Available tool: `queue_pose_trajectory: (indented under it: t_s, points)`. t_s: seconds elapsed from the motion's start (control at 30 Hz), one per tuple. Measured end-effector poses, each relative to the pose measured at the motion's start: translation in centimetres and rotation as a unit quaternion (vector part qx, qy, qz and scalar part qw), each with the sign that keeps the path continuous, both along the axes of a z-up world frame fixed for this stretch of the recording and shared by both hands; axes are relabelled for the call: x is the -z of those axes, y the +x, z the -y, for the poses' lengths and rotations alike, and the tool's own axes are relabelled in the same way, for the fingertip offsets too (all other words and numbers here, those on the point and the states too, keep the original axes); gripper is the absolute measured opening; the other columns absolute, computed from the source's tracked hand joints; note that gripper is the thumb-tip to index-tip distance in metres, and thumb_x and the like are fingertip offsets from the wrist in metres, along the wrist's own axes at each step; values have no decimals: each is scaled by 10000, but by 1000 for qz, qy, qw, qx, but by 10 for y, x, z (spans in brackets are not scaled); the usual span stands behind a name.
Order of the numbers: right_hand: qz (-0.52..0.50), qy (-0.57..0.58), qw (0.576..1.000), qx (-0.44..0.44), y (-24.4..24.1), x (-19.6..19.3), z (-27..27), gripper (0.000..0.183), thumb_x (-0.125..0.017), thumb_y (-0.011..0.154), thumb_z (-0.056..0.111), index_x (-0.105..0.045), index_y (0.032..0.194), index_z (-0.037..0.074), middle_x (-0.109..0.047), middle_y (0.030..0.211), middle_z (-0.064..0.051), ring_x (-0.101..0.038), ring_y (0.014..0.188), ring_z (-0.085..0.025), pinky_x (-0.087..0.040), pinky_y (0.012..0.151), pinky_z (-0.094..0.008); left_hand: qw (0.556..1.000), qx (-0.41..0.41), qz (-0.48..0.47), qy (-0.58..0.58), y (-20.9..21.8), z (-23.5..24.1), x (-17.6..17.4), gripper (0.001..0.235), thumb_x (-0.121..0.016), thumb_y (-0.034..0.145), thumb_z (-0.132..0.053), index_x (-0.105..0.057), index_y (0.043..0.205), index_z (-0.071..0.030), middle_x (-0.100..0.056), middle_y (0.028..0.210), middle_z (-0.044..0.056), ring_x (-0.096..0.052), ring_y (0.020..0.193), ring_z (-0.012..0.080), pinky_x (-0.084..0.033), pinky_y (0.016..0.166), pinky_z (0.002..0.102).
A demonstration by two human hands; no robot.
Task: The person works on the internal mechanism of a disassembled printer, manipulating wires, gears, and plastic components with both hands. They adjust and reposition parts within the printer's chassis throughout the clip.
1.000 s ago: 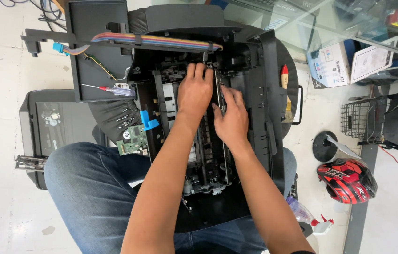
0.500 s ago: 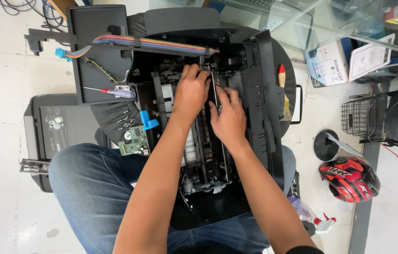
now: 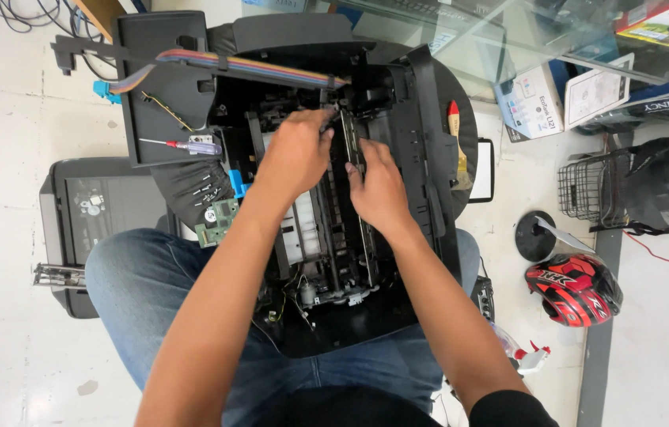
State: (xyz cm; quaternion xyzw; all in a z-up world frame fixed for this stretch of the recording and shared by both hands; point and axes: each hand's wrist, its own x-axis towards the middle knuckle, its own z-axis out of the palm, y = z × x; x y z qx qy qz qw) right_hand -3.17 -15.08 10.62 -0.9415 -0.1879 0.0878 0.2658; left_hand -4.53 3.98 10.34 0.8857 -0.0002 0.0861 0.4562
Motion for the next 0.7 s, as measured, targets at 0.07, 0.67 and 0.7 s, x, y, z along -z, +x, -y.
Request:
queue_pose_trajectory:
  t_s: [0.07, 0.67, 0.7]
  points:
    - [0, 29, 999, -15, -3, -18, 13, 467, -651, 983, 154, -575, 1390, -61, -592, 1295, -225, -627, 1183, -471, -555, 947, -531, 1000, 5, 7, -14, -35, -13, -35, 318, -622, 1002, -88, -657, 1303, 10, -713, 1106, 183, -682, 1104, 363, -582, 909, 429]
    - [67, 193, 976, 74, -147, -54, 151, 189, -645, 1052, 11, -646, 1211, -90, -639, 1143, -241, -692, 1002, -332, -602, 768, -407, 985, 100, -131, -48, -174, 63, -28, 425, -662, 962, -87, -591, 1343, 85, -704, 1108, 285, -742, 984, 409, -630, 767, 458]
    - [72, 184, 977, 77, -153, -56, 149, 176, -638, 1053, -3, -652, 1204, -91, -643, 1146, -239, -695, 1002, -335, -603, 767, -405, 986, 106, -121, -44, -173, 67, -24, 412, -660, 957, -67, -594, 1326, 103, -713, 1028, 265, -747, 897, 383, -631, 704, 438]
